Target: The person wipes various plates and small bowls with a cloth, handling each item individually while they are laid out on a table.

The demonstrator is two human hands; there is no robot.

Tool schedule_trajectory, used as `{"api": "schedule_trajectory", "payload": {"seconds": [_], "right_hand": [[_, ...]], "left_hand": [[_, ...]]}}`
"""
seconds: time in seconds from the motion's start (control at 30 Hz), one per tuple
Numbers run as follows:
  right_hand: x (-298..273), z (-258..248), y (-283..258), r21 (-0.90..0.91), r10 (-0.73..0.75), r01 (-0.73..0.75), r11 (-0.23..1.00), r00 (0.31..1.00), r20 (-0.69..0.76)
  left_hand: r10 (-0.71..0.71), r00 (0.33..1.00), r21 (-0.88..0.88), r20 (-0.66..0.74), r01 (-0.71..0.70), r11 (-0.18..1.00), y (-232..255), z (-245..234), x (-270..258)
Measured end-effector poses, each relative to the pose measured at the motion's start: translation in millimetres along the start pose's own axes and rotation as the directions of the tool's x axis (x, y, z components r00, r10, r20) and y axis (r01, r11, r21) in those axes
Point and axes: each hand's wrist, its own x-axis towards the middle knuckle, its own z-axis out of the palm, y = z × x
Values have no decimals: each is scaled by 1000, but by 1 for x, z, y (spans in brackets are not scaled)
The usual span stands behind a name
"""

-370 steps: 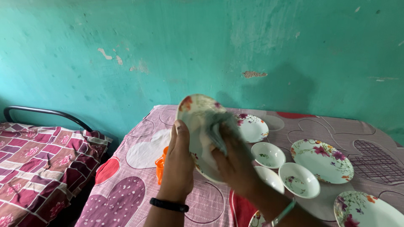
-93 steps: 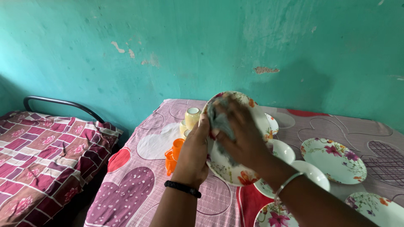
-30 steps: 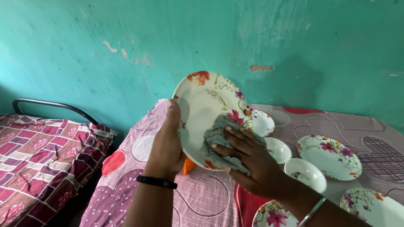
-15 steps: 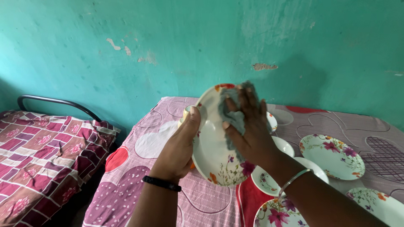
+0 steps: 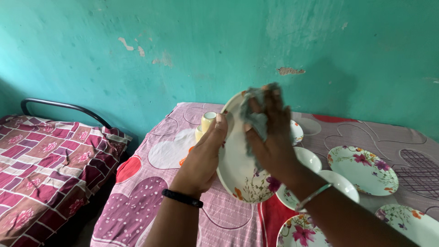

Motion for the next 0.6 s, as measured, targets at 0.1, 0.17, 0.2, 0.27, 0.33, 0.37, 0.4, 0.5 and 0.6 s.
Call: {"api": "schedule_trajectory", "payload": {"seconds": [0.1,0.17,0.2,0.27,0.33,0.37,0.4,0.5,0.6], "right_hand": [[-10,0,20,71,119,-117,991,993,-22],[-23,2,27,206,252,-242,948,968,-20],[-31,4,28,271,335,-318,909,942,-20],[-44,7,29,420,483,-455,786,874,43],[-56,9,31,560,589,-569,602,790,169],[-62,9,32,537,641,-641,548,734,222],[-67,9,34,509,688,-708,489,672,274],[-83,10,42,395,733,-820,415,558,388],[-103,16,50,370,742,-874,314,469,479]], "left_hand": [[-56,998,-65,-22,54,996,6,-8,-9],[15,999,-112,-44,-20,993,5,-13,-10],[50,997,-134,-57,-57,989,3,-17,-10],[122,984,29,-132,-119,992,-6,-30,-10],[126,975,50,-184,-119,992,-20,-42,-7],[91,975,-13,-202,-95,995,-29,-48,-5],[54,975,-75,-217,-72,995,-38,-53,-4],[-151,944,14,-295,162,987,-66,-73,-11],[-287,920,27,-268,305,952,-91,-86,-15]]}}
